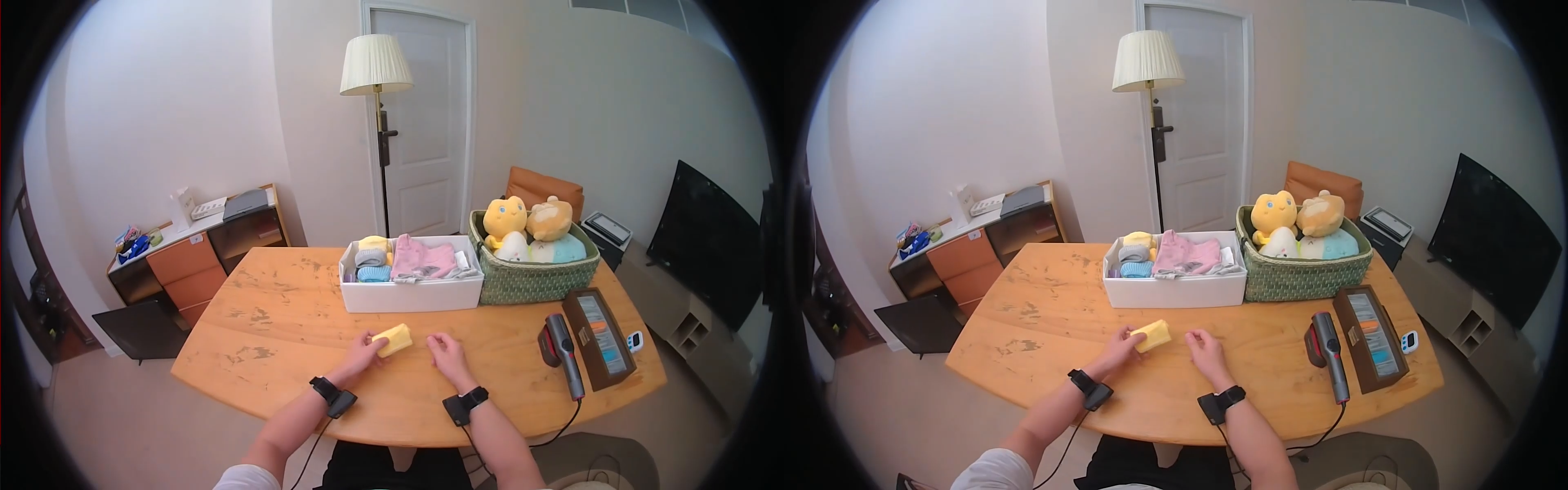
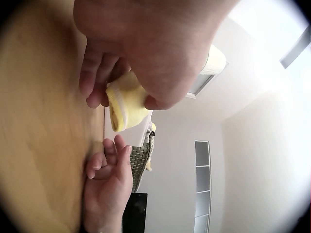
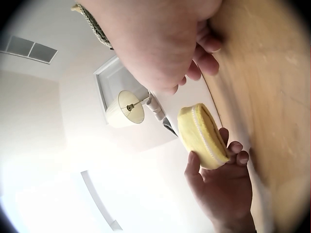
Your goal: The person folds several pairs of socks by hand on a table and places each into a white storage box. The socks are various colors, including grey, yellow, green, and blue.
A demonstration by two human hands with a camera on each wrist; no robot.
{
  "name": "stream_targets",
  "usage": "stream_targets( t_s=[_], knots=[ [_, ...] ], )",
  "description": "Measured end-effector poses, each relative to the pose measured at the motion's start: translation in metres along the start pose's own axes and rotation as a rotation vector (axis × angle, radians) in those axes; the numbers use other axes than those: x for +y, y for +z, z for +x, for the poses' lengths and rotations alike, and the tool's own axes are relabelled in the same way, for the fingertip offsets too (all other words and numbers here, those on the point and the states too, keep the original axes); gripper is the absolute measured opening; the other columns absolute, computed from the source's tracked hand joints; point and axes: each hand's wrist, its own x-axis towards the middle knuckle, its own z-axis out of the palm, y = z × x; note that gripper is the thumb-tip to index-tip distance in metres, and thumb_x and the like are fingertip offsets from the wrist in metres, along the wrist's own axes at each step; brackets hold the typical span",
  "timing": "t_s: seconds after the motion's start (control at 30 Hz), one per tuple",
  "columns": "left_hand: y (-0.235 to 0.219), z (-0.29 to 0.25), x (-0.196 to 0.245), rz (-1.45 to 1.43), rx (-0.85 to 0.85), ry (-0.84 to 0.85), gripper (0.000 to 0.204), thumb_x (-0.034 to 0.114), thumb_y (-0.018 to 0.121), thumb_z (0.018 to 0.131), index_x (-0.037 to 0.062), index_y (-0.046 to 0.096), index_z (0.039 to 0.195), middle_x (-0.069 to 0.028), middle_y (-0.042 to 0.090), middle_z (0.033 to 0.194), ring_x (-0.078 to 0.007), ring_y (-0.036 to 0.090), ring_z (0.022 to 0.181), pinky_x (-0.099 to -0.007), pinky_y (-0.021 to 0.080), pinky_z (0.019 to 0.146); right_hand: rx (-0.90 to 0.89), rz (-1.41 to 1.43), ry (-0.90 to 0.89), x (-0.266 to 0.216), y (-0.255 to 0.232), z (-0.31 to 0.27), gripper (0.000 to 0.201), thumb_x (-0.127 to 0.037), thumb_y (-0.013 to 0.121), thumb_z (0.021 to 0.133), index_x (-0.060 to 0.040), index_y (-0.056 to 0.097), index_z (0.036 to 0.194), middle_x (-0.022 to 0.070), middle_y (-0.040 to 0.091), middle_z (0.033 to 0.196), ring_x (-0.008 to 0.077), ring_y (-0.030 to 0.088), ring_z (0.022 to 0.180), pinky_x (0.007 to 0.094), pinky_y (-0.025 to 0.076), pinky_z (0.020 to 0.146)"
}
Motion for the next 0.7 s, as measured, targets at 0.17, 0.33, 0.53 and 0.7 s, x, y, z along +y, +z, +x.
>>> stream_targets(
  t_s=[0.17, 0.33, 0.53, 0.7],
  knots=[
    [-0.040, 0.024, 0.060, 0.222, 0.326, 0.307, 0.040, 0.032, 0.069, 0.100, -0.0016, 0.056, 0.118, -0.0137, 0.071, 0.094, -0.0190, 0.073, 0.074, -0.0275, 0.054, 0.057, -0.035, -0.033, -0.018, 0.006, 0.001, -0.001, 0.030, -0.028, 0.066, 0.104, 0.0005, 0.069, 0.114, 0.0036, 0.070, 0.089, 0.0093, 0.061, 0.063, 0.0264, 0.050, 0.056],
    [-0.064, 0.074, 0.110, 0.429, 0.650, 0.492, 0.043, 0.037, 0.073, 0.094, -0.0019, 0.058, 0.107, -0.0119, 0.067, 0.087, -0.0199, 0.065, 0.072, -0.0324, 0.052, 0.063, -0.039, -0.101, -0.118, 0.019, 0.003, 0.002, 0.032, -0.030, 0.066, 0.104, -0.0003, 0.069, 0.116, 0.0046, 0.070, 0.089, 0.0103, 0.063, 0.067, 0.0271, 0.052, 0.059],
    [-0.076, 0.134, 0.078, 0.931, 0.736, 0.420, 0.051, 0.038, 0.070, 0.092, -0.0065, 0.058, 0.112, -0.0262, 0.068, 0.106, -0.0405, 0.066, 0.102, -0.0479, 0.053, 0.088, -0.045, -0.184, -0.129, 0.006, 0.004, -0.002, 0.035, -0.034, 0.067, 0.102, -0.0013, 0.070, 0.116, 0.0096, 0.075, 0.093, 0.0166, 0.071, 0.079, 0.0320, 0.057, 0.071],
    [-0.077, 0.141, 0.073, 0.863, 0.638, 0.314, 0.064, 0.043, 0.067, 0.092, -0.0102, 0.058, 0.126, -0.0326, 0.062, 0.126, -0.0449, 0.061, 0.118, -0.0488, 0.049, 0.102, -0.114, -0.242, -0.096, -0.005, 0.003, -0.004, 0.032, -0.032, 0.065, 0.102, -0.0021, 0.069, 0.113, 0.0154, 0.077, 0.101, 0.0281, 0.075, 0.091, 0.0390, 0.058, 0.081]
  ],
)
